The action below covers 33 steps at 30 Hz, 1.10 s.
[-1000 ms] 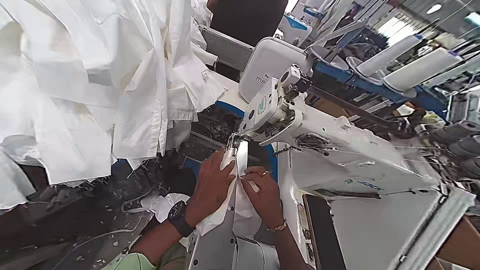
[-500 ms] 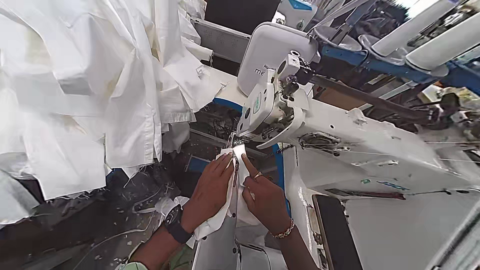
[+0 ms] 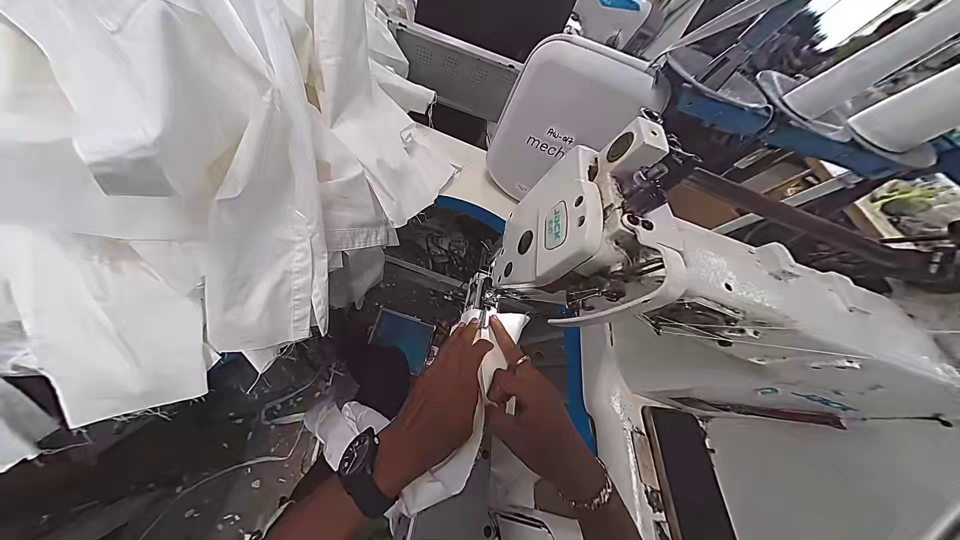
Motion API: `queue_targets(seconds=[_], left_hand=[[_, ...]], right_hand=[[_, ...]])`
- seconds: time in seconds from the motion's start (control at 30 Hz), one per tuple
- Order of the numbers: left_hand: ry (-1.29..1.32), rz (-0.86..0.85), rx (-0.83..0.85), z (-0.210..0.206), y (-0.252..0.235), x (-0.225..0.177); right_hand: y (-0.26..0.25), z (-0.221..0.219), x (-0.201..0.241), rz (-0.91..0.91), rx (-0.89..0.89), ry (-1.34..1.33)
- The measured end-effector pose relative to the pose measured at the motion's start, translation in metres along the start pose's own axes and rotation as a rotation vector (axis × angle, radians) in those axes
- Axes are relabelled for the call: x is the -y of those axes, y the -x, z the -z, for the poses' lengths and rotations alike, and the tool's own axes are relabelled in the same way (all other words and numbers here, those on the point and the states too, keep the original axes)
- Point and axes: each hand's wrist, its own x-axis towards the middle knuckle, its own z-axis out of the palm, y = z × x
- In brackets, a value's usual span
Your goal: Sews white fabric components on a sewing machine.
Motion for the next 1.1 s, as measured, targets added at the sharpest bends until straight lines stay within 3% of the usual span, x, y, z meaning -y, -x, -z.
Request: queue_targets(seconds=[0.07,0.2,0.37,0.7,0.8,0.9,0.97,1.03,1.1], left_hand=[[-0.007,-0.034,-0.014,-0.001,-0.003,0.003],[0.014,-0.03,-0.017,-0.002,-0.011,0.008],[0.031,0.01,-0.011,-0.005,-0.01,0.006],[0.124,0.073,-0.119,-0.014,-0.03,0.016],[0.174,0.153,-0.044,0.004,-0.027,0.01],[0.297,0.356,0.374,0.066,0.003,-0.01],[0.145,0.352,0.443,0.086,0.022,-0.02],[0.0,0.149,0.287,0.079,0.038,-0.02],[-0.084,-0.071,0.121,0.063,0.038,-0.022]], right_hand=[[-0.013,-0.003,-0.004,-0.031,-0.006,-0.148],[-0.009,-0.016,0.004,-0.015,-0.255,0.041],[-0.005,-0.017,0.0,-0.046,-0.24,-0.049],[-0.016,-0.038,0.026,-0.016,-0.491,0.457],[0.0,-0.023,0.044,-0.155,-0.354,0.454],[0.057,0.004,0.05,-0.355,-0.102,0.44],[0.091,0.022,0.021,-0.574,0.182,0.249],[0.114,0.031,-0.008,-0.465,0.258,0.122],[0.102,0.036,0.023,-0.082,0.164,0.286]])
